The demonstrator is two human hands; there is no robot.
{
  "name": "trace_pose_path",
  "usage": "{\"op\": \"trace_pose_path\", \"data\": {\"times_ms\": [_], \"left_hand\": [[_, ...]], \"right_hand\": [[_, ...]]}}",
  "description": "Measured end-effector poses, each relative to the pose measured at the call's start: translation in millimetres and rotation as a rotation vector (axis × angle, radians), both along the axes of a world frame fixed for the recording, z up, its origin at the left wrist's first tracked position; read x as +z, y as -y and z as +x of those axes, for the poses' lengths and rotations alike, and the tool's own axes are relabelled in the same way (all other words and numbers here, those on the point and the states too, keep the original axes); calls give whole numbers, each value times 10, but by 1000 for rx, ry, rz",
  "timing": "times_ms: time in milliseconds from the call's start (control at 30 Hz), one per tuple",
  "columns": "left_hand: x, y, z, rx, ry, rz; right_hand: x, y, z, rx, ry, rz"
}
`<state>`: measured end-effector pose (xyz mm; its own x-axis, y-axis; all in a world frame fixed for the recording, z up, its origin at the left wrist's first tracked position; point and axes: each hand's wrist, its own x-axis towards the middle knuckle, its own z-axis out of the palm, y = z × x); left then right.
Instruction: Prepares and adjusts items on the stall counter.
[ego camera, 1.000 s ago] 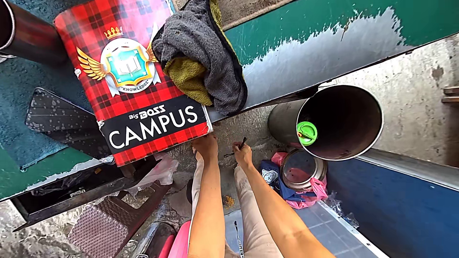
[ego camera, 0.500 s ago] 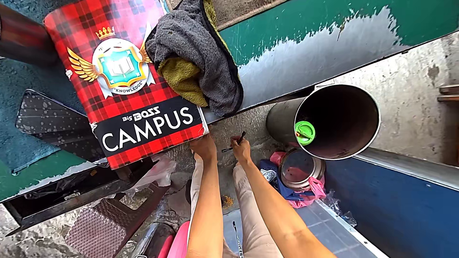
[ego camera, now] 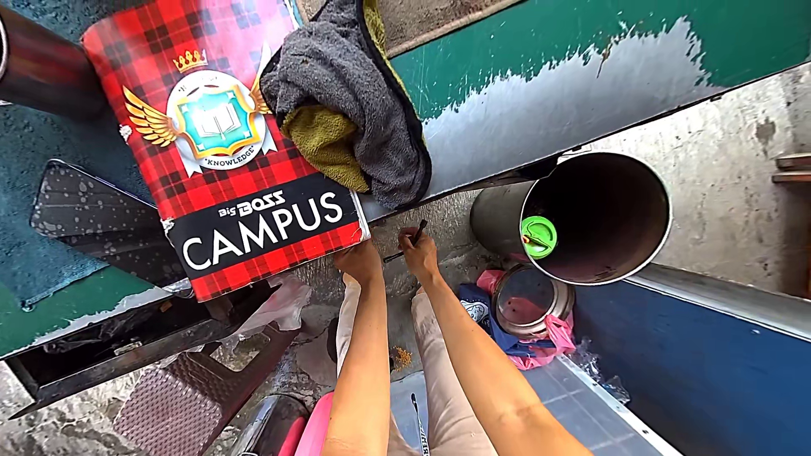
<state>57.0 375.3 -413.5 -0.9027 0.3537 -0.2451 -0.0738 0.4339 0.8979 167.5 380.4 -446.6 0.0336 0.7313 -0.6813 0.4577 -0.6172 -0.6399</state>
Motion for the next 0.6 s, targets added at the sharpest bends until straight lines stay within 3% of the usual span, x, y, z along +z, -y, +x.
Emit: {"op": "trace_pose_path", "data": {"times_ms": [100,367,600], "left_hand": [[-29,23,-35,85,189,164],[9,30,-165,206,521,247],[-79,71,-220,144,479,239]], "right_hand": [[31,-56,-53,56,-101,62],[24,-224,-316,177,-93,100],[51,-178,-134,435,-7,81]]}}
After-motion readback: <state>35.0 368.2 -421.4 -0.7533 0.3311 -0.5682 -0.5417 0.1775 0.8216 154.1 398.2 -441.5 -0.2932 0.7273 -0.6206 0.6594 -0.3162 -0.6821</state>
